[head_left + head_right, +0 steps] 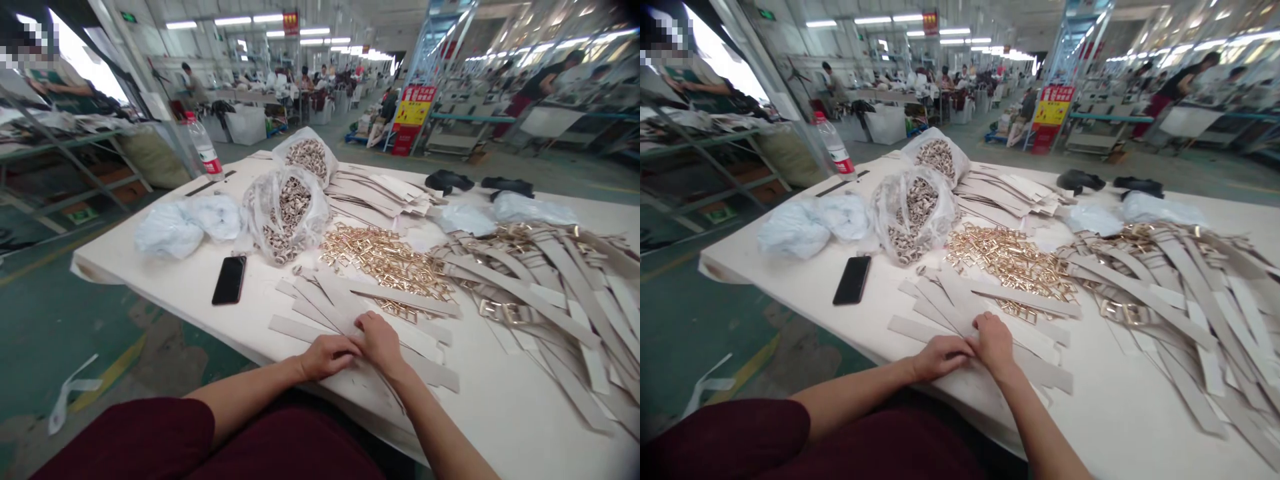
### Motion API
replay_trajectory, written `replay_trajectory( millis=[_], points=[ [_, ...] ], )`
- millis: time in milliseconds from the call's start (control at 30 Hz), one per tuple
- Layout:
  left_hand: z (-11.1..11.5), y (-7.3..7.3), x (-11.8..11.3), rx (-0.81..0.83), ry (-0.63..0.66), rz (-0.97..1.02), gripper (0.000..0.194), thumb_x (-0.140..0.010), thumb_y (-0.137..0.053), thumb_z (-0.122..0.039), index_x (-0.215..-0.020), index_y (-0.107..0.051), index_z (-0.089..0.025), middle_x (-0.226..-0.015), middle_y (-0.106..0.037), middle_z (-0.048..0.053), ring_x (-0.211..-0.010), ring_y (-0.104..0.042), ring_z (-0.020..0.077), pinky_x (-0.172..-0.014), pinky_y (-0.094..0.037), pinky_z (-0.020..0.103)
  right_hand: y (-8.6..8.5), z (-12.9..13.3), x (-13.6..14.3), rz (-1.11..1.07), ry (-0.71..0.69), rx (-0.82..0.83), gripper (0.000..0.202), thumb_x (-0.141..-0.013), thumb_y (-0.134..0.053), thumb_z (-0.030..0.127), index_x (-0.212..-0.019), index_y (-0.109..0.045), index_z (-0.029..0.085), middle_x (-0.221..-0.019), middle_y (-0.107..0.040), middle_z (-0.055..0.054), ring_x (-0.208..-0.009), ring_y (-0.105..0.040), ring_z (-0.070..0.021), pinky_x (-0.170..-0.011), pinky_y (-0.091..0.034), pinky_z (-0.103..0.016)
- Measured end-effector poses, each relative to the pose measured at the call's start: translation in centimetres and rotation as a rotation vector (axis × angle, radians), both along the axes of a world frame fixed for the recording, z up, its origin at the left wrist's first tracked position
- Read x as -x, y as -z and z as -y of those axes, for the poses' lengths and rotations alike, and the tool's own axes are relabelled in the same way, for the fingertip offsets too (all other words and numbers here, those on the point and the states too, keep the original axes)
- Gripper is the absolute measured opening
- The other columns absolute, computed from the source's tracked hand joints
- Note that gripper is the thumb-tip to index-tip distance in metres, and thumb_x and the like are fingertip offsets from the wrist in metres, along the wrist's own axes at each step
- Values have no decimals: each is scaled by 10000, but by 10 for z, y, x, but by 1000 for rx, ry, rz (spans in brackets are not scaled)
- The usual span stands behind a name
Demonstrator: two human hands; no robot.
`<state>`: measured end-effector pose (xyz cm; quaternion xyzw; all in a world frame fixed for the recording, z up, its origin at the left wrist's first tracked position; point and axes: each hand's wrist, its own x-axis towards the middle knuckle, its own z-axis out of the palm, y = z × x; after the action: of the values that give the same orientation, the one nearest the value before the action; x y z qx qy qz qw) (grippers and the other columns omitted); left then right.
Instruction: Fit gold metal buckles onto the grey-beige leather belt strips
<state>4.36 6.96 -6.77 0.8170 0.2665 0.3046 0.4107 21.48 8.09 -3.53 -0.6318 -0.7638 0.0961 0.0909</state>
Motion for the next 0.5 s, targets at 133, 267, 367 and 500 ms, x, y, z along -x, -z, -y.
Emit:
replay_trajectory(
  millis=[133, 267, 367, 500],
  points=[
    [-18, -24, 25, -269, -319, -77, 341, -837, -502, -235, -1170, -558, -194, -1186, -573, 100, -1119, -492, 218, -983, -386, 386, -8, 11, -11, -90, -34, 100, 37, -784, -528, 244, -765, -511, 217, -776, -614, -24, -708, -570, -179, -604, -360, -260],
    [-48, -44, 54, -422, -220, -370, 279, -850, -500, -246, -1108, -605, -228, -1118, -610, 93, -1146, -469, 246, -1056, -244, 475, -23, 35, -41, -74, -117, 23, 36, -792, -461, 219, -779, -489, 237, -746, -624, -10, -678, -596, -184, -594, -380, -268],
    [-53, -47, 61, -290, -70, -434, 269, -911, -395, -273, -977, -649, -214, -921, -665, 66, -941, -580, 184, -941, -384, 349, -31, 55, -60, -13, -52, -115, 93, -819, -424, 295, -759, -478, 249, -713, -613, -17, -602, -598, -185, -514, -373, -270],
    [-33, -46, 56, -152, 13, -304, 389, -883, -469, -405, -1218, -504, -211, -1108, -629, 64, -1002, -579, 174, -875, -427, 252, -34, 78, -71, -1, 28, -191, 163, -817, -422, 392, -738, -495, 270, -699, -622, -35, -513, -585, -192, -419, -365, -280]
  ],
)
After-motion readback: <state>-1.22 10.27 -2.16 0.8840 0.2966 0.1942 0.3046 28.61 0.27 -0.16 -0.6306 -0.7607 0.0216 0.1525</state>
